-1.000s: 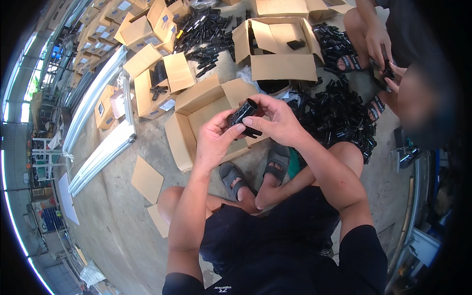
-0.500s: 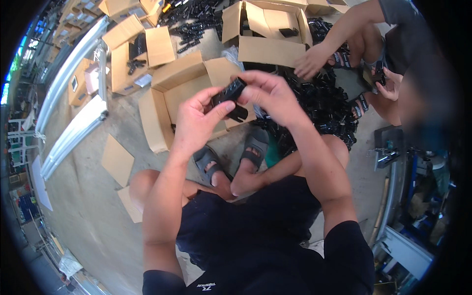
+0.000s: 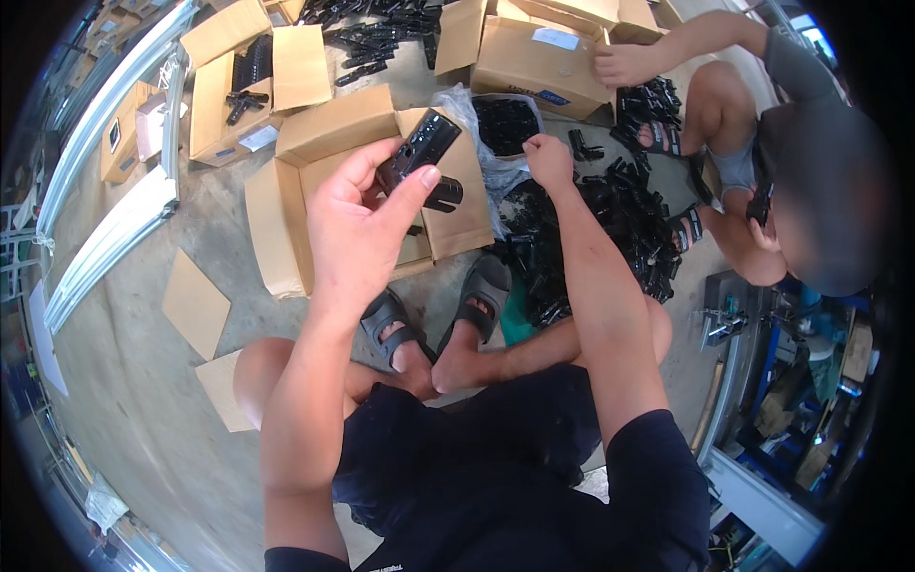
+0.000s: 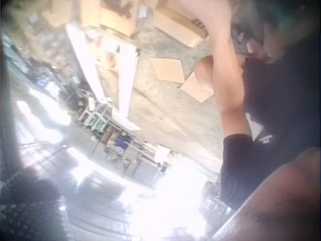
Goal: The person sits on the floor surrounded by cardboard boxes and assembles small black plastic components by hand. They repeatedly pick up parts, connect them, and place the assembled units into a box.
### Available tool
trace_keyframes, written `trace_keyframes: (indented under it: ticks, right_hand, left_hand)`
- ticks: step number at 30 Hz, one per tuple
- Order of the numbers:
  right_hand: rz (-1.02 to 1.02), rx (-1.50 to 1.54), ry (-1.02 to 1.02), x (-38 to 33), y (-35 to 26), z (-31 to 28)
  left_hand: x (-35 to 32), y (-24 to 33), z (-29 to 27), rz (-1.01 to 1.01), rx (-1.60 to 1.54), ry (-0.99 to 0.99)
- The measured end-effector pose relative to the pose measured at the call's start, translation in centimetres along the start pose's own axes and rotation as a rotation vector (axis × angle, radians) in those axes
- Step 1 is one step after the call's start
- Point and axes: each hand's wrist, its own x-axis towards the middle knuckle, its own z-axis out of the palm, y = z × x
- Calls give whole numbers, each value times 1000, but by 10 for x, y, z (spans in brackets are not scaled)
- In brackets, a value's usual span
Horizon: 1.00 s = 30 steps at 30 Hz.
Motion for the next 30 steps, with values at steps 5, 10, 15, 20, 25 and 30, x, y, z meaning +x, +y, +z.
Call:
trace_keyframes:
  ticks: [5,10,15,20,25,30]
  right_hand:
    - [-99,-355,-103,32,-26,24]
    - [-27,-513,-178,63,-31,56]
    - [-69,-554,-189,69,-26,66]
    - [-122,-555,-166,67,-21,67]
    - [-104,-540,-141,69,-21,74]
    - [-247,-550,-123,64,-22,68]
  left_hand:
    - [11,-10,-5,200,357,83]
    - [24,-14,-13,289,538,74]
    - [29,-18,-18,271,544,72]
    - [31,-27,-18,262,570,74]
    - [21,-27,-17,332,677,68]
    - [8,-23,-17,343,717,39]
